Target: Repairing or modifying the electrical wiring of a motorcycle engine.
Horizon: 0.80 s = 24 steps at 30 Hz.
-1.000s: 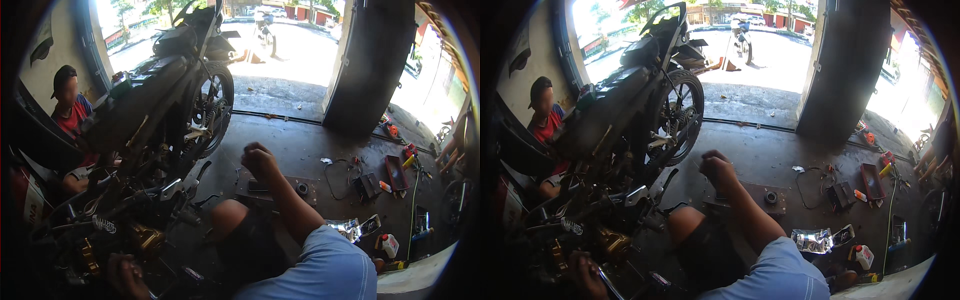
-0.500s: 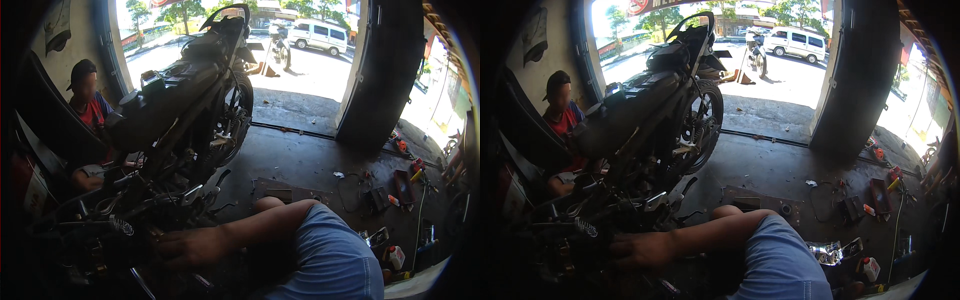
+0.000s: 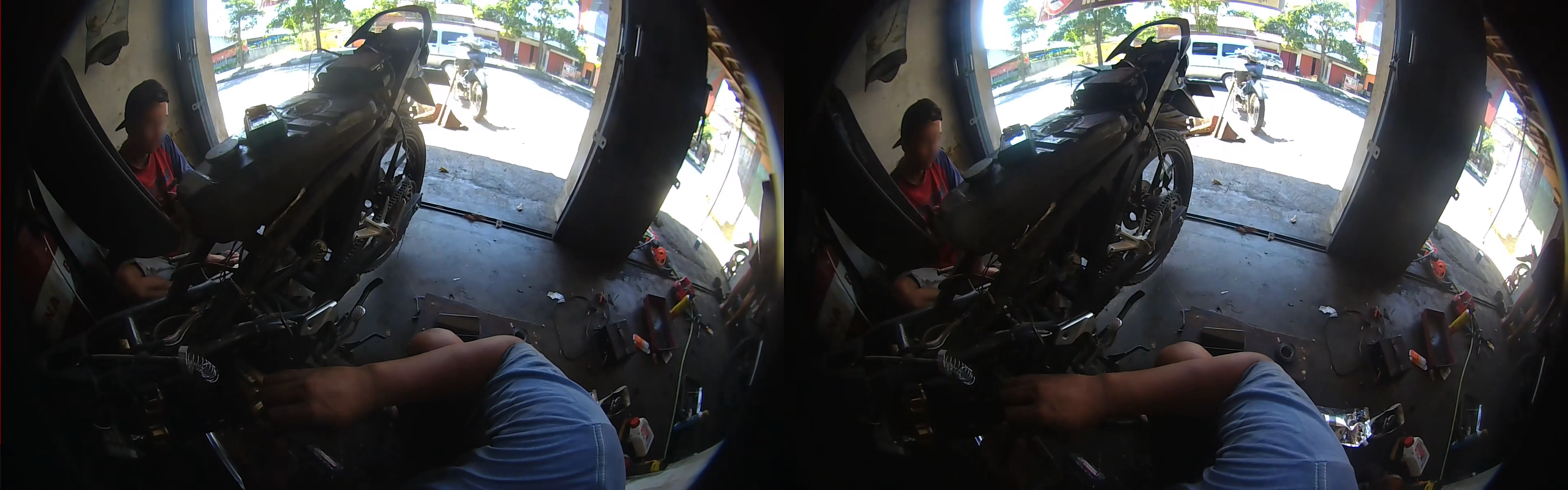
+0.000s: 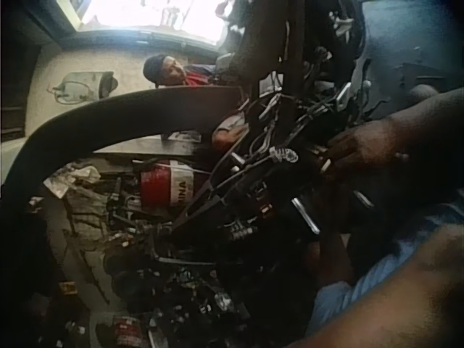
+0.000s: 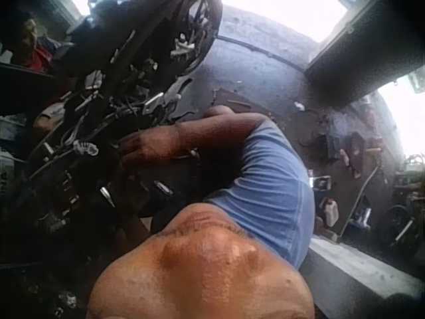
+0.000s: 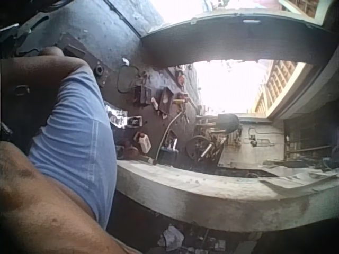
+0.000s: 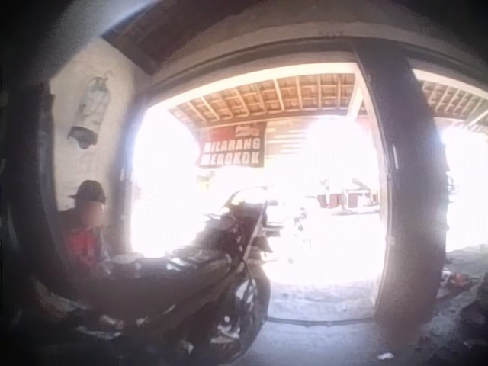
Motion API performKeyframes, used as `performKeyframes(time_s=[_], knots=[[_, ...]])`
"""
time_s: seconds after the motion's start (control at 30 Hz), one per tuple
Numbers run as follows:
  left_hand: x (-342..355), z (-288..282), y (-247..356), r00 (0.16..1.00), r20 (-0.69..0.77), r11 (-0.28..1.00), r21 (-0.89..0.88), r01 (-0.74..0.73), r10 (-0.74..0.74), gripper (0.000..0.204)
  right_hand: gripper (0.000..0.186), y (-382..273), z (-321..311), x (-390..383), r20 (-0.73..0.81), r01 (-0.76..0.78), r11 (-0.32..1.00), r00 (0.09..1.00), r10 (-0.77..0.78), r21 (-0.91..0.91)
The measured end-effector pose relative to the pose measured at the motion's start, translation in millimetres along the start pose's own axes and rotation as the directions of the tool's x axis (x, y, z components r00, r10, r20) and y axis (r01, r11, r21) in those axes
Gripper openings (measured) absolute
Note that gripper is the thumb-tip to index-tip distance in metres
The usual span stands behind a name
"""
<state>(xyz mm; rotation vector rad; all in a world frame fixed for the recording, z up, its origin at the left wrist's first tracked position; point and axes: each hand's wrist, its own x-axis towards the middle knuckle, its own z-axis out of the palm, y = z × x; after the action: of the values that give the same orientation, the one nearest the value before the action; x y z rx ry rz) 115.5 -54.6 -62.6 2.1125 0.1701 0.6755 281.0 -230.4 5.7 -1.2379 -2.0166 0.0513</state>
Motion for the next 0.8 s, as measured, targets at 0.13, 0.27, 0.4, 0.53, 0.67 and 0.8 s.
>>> performKeyframes(time_s=[0.13,0.27,0.4,0.53,0.67,0.8], knots=[[-6,1,2,0.999,0.021,0.998,0.042,-0.046,0.045,0.025,0.043,3,9,-5,-0.044,0.027,0.994,0.999,-0.032,-0.102],[-10,1,6,0.994,0.037,0.991,0.086,-0.101,0.098,0.025,0.045,2,12,-7,-0.043,0.013,0.993,0.999,-0.018,-0.116],[-14,-1,12,0.987,0.048,0.978,0.136,-0.157,0.152,0.026,0.047,-4,17,-5,-0.058,-0.023,0.996,0.998,0.018,-0.09],[-16,-2,17,0.977,0.061,0.959,0.187,-0.213,0.205,0.026,0.047,-8,10,-4,-0.018,0.025,0.988,0.999,-0.028,-0.153],[-17,0,21,0.964,0.086,0.936,0.228,-0.267,0.254,0.027,0.048,-5,16,-9,-0.017,0.033,0.987,0.999,-0.036,-0.16],[-30,-4,35,0.959,0.107,0.92,0.271,-0.282,0.262,0.028,0.048,-8,24,-7,-0.016,0.021,0.982,1.0,-0.024,-0.188]])
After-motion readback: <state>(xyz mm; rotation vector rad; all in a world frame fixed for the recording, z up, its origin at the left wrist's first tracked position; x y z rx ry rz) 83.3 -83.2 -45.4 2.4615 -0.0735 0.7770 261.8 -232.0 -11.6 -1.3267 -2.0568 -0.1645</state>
